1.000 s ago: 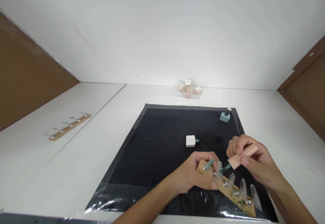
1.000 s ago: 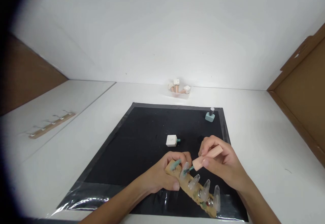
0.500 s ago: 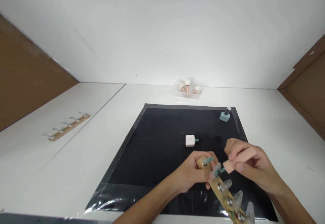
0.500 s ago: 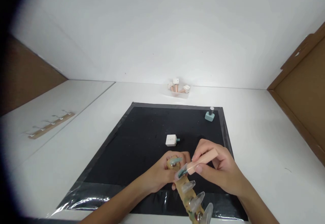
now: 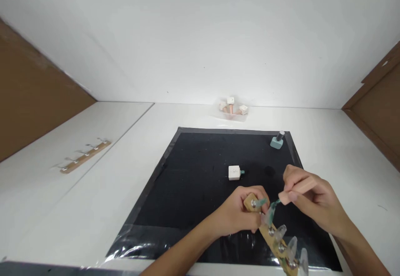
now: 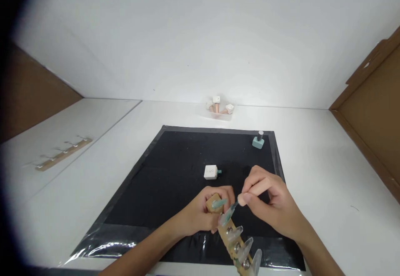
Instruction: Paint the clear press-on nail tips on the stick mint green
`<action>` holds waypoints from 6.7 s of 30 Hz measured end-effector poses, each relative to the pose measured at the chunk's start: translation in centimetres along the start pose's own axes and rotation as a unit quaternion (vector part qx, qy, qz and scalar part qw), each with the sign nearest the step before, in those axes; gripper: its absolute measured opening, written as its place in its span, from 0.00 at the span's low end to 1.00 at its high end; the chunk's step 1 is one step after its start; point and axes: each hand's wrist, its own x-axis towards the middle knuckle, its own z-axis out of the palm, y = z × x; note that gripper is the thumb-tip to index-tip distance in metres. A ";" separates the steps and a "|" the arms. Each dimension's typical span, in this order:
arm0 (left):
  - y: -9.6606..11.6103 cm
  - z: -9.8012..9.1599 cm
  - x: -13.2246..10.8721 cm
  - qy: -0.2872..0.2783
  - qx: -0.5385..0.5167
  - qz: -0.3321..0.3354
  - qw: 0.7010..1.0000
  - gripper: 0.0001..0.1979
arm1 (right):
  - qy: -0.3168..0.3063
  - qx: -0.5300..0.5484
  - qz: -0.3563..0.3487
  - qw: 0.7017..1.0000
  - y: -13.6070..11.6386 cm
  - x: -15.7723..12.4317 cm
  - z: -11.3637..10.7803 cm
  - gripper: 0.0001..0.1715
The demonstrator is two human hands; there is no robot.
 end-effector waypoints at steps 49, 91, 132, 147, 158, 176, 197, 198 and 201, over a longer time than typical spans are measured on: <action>0.3 -0.4 -0.5 0.015 0.173 0.142 0.975 0.10 | 0.061 -0.057 0.048 0.995 0.1 -0.3 1.8 0.19; 0.1 -0.5 0.4 0.137 0.267 0.215 0.929 0.06 | 0.056 -0.103 -0.004 0.993 0.7 -0.1 0.5 0.13; 0.1 -0.3 -0.1 0.093 0.305 0.242 0.916 0.07 | 0.007 -0.227 -0.065 0.972 0.2 0.2 0.7 0.11; 0.0 -0.3 -0.1 0.094 0.303 0.249 0.915 0.08 | 0.064 -0.269 -0.052 0.960 0.1 0.2 0.8 0.12; 0.0 -0.2 -0.1 0.093 0.301 0.258 0.913 0.09 | 0.066 -0.260 -0.039 0.963 0.1 0.2 0.9 0.14; -0.2 -0.3 -0.1 0.097 0.298 0.252 0.916 0.08 | 0.035 -0.190 -0.038 0.980 0.0 -0.1 0.8 0.12; 0.1 -0.1 -0.2 0.102 0.291 0.241 0.920 0.07 | 0.115 -0.228 -0.004 0.967 0.0 -0.1 1.3 0.14; 0.1 -0.1 -0.2 0.102 0.292 0.242 0.920 0.07 | 0.100 -0.214 -0.003 0.972 0.0 -0.1 1.3 0.14; 0.1 -0.1 -0.1 0.104 0.302 0.248 0.915 0.07 | 0.068 -0.210 -0.012 0.975 -0.1 0.0 1.5 0.15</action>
